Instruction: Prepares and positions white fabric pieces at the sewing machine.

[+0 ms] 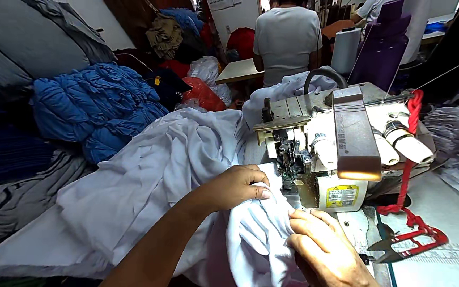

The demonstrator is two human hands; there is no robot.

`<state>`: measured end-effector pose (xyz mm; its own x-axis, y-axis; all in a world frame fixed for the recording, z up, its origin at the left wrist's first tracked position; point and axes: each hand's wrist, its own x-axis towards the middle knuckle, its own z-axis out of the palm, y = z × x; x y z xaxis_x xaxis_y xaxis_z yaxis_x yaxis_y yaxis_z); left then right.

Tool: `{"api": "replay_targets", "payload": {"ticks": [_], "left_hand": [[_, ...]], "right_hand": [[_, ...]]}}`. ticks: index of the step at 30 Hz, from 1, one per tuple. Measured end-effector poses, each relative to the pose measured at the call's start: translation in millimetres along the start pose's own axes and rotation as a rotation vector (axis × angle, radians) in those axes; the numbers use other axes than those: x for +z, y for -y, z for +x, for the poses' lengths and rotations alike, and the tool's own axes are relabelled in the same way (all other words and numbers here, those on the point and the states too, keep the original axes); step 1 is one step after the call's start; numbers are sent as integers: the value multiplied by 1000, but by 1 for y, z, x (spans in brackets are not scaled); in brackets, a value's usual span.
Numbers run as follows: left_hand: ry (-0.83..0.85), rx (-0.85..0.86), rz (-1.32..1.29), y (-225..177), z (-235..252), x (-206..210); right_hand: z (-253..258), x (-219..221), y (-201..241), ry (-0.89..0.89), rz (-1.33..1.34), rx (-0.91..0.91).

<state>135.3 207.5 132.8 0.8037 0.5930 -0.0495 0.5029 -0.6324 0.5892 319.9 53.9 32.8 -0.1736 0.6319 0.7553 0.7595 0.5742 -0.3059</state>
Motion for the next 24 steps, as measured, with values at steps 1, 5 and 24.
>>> {"api": "replay_targets", "payload": {"ticks": [1, 5, 24], "left_hand": [[3, -5, 7, -1, 1, 0], [18, -48, 81, -7, 3, 0], [91, -129, 379, -32, 12, -2]], "right_hand": [[0, -1, 1, 11, 12, 13], [1, -4, 4, 47, 31, 31], [9, -19, 10, 115, -73, 40]]}}
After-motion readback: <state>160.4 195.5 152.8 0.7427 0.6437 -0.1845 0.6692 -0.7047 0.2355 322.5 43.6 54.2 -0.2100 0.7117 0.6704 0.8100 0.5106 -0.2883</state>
